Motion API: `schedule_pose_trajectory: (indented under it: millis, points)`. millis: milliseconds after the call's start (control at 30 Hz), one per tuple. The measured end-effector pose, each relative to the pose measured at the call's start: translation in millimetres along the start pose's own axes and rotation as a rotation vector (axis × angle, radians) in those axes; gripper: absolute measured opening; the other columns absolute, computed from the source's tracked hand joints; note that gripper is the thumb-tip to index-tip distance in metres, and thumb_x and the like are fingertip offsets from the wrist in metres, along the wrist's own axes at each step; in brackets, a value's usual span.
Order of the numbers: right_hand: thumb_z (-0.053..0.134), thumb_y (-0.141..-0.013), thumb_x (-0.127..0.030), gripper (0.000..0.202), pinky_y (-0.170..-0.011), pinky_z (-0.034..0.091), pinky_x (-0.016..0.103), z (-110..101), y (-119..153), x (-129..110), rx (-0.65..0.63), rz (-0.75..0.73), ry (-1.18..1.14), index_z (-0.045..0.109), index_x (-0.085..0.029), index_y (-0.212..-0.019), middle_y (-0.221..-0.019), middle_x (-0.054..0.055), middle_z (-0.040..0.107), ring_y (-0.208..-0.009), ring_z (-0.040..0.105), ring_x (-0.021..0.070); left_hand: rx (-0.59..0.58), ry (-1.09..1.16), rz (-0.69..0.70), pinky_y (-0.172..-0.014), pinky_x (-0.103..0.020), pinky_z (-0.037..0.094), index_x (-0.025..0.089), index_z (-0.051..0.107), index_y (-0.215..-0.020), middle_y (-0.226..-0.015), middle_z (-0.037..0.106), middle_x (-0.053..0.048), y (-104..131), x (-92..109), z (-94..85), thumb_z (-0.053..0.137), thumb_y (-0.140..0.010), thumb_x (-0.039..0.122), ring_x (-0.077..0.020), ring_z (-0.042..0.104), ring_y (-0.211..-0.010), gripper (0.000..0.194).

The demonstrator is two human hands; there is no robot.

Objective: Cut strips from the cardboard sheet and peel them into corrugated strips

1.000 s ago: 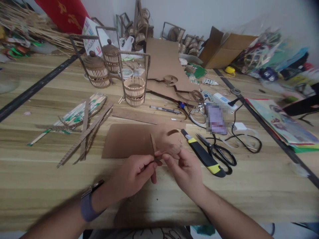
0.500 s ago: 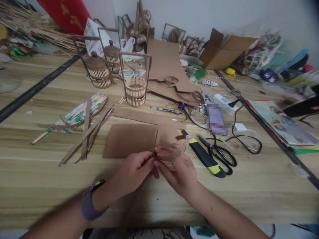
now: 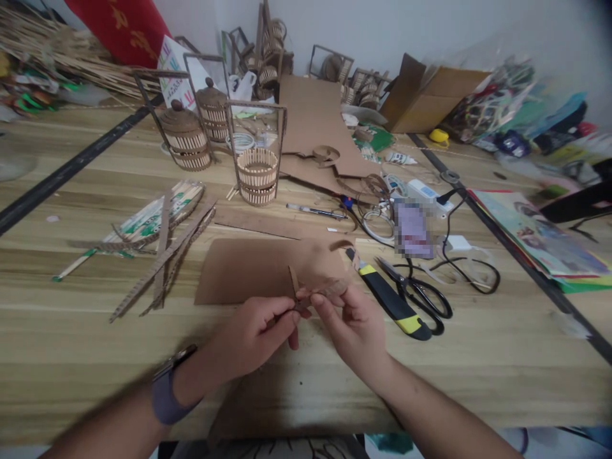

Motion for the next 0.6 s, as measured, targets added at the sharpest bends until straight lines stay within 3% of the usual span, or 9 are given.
schedule_pose_trajectory:
  millis: [133,300,600]
  points:
    - [0.059,-0.088,-0.014,0.014,-0.078,0.055,0.034,1,4,-10,0.005,-0.165,0.168,0.067,-0.025,-0.095,-0.089,0.002,0.078,-0.082,0.074,0.0186,0.004,0.161,-0.059,-0.058,-0.023,0.038,0.016,0.065,-0.081,-0.074,0.067,-0.003,-3,-4,1.7,0.046,-0.091,0.043,-0.0153,0.056,-0.067,0.034]
    - [0.061,-0.087,-0.012,0.014,-0.08,0.055,0.037,5,5,-18,0.007,-0.299,0.181,0.061,-0.025,-0.093,-0.09,0.004,0.077,-0.087,0.073,0.0197,0.087,0.227,-0.095,-0.064,-0.025,0.042,0.016,0.064,-0.076,-0.074,0.067,-0.003,-7,-9,-1.2,0.051,-0.089,0.038,-0.0167,0.059,-0.071,0.029]
    - [0.062,-0.087,-0.012,0.015,-0.081,0.053,0.036,10,8,-19,0.005,-0.324,0.184,0.06,-0.025,-0.095,-0.086,0.002,0.077,-0.082,0.073,0.0179,0.166,0.142,-0.176,-0.053,-0.024,0.033,0.017,0.062,-0.062,-0.06,0.062,0.0,-4,-8,-3.8,0.048,-0.083,0.036,-0.0143,0.051,-0.057,0.031]
Point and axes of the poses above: each hand's wrist, its own y-axis away from the middle knuckle, its own z-axis out of the palm, x = y × z, the point moved 7 cm from there along -y, towards the middle knuckle
